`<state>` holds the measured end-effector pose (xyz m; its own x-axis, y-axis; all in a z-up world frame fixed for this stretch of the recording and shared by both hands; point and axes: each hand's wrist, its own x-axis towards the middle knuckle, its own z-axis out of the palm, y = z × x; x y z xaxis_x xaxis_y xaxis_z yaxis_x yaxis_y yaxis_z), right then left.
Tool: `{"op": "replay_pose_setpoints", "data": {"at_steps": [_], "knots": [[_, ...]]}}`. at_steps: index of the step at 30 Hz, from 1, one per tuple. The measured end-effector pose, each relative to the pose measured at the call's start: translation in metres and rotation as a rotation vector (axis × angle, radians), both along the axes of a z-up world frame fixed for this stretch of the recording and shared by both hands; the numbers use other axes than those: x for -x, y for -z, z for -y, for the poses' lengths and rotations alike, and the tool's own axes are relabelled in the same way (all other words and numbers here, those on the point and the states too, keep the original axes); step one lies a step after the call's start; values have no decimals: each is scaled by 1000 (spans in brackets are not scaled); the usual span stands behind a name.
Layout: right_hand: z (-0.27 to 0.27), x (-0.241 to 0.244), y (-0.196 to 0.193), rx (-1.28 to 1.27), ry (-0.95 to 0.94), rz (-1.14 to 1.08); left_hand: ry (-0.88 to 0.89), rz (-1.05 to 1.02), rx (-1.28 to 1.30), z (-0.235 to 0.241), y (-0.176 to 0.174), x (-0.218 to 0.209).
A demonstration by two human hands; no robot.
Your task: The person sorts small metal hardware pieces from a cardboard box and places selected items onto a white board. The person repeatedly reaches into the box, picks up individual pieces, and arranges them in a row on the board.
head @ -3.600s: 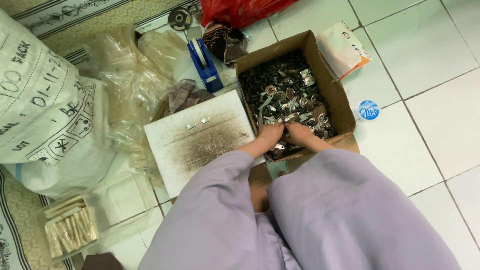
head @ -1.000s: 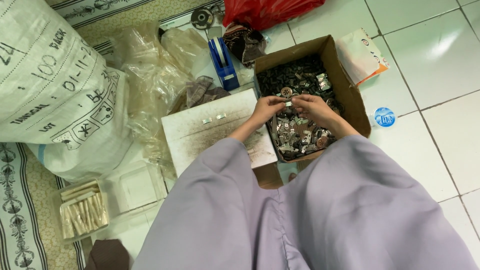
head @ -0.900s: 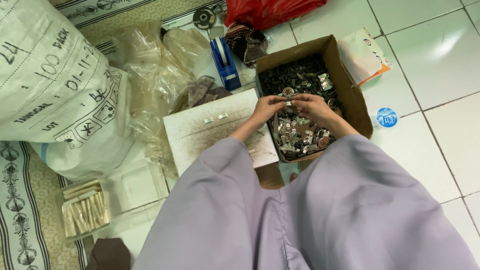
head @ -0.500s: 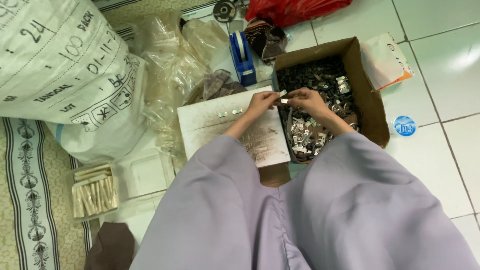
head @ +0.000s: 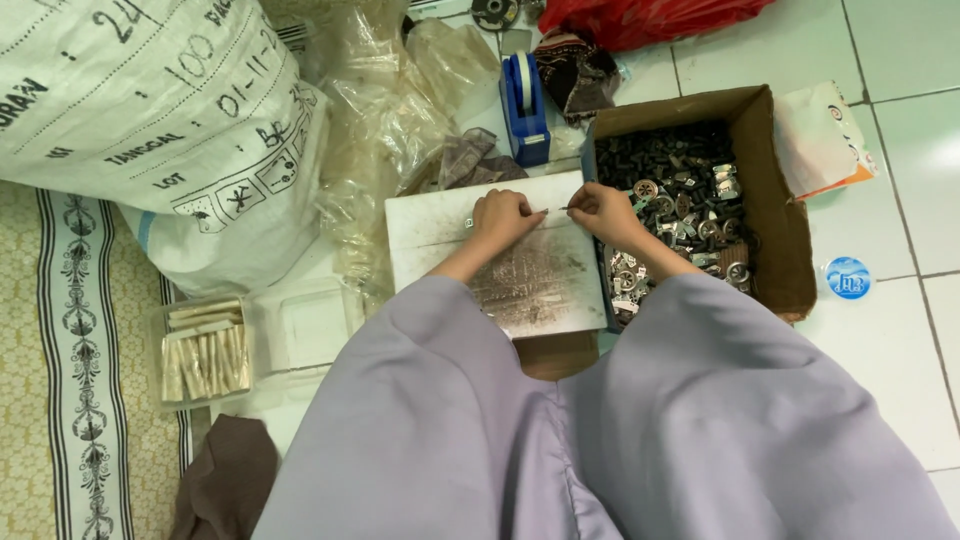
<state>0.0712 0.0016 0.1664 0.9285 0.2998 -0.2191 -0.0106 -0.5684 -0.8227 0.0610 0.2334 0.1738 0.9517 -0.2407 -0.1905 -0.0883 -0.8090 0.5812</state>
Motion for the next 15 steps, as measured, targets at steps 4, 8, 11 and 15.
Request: {"op": "replay_pose_setpoints", "data": {"at_steps": [4, 8, 11, 15], "knots": [[-13, 5, -12, 174, -123, 108, -13, 109, -60, 3, 19, -5], [-21, -1, -5, 383, -221, 295, -13, 164, -72, 0, 20, -11], [-27, -3, -5, 395, -213, 321, 38, 173, -72, -6, 20, -10], [-32, -8, -4, 343, -188, 277, 111, 204, -61, -9, 27, -4]]}}
